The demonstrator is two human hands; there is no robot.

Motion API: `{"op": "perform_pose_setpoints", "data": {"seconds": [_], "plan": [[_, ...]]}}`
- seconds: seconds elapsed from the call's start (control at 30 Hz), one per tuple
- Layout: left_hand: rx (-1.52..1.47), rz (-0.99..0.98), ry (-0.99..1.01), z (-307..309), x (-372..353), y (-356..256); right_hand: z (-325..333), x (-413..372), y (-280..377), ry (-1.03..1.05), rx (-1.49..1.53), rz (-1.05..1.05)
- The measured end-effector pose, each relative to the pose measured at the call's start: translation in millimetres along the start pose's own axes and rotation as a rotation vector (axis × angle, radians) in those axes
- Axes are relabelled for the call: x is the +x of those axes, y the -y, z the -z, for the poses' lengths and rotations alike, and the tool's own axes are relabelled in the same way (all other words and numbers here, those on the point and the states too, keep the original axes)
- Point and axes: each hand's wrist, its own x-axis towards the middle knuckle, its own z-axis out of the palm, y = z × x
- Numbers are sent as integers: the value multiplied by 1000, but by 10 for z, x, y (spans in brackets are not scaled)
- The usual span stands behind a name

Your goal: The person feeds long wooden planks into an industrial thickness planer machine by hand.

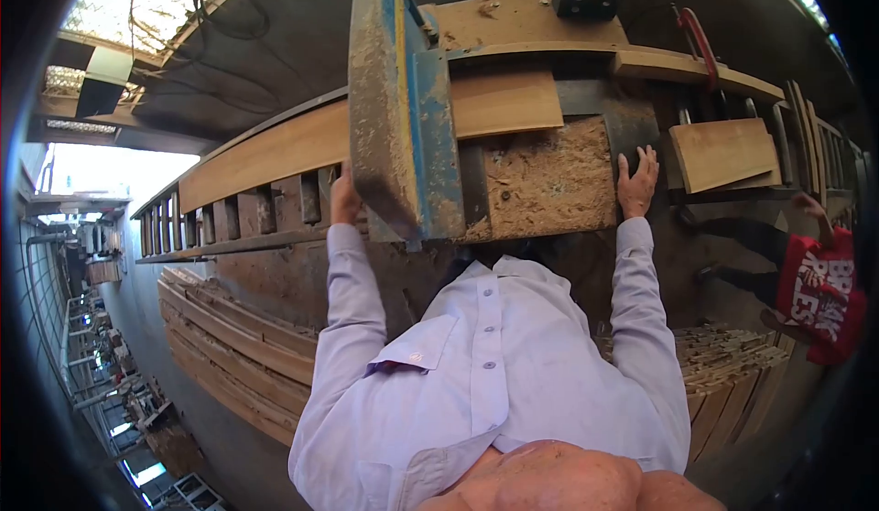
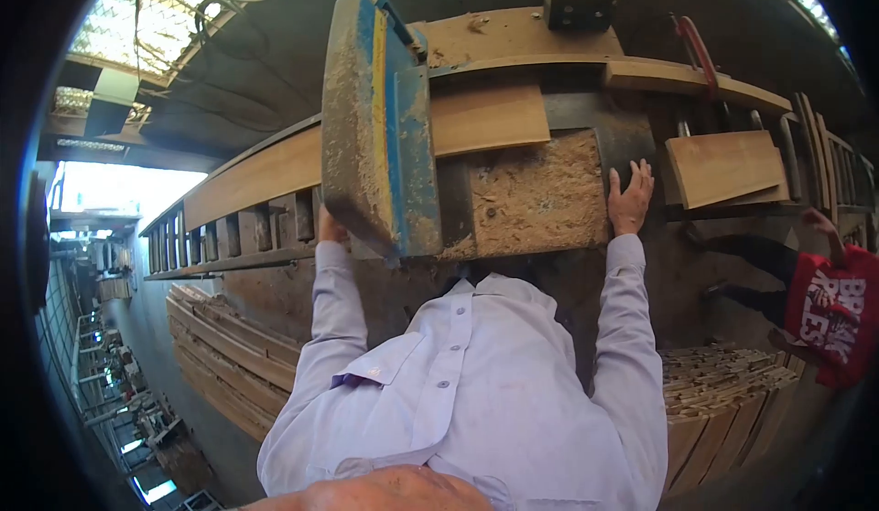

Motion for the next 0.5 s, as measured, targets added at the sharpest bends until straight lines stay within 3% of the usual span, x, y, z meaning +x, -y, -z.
{"op": "perform_pose_setpoints", "data": {"seconds": [0.03,0.07,0.1,0.13,0.23,0.37,0.47,0.5], "plan": [[-77,123,3,506,539,356,-6,13,22,-14,27,-22],[-10,51,-5,666,639,347,-20,22,35,-29,55,-48],[-337,112,-89,754,778,312,-43,39,42,-48,55,-61],[-404,78,-106,831,856,251,-52,59,54,-62,42,-80],[-404,12,-245,1186,1417,506,-55,119,94,-35,16,-100],[-404,-137,-230,1024,1342,583,-36,146,158,5,-31,-118],[-295,-100,-24,874,1198,610,-87,268,211,25,-41,-163],[-361,-100,-56,597,959,482,-154,322,210,30,-32,-186]]}}
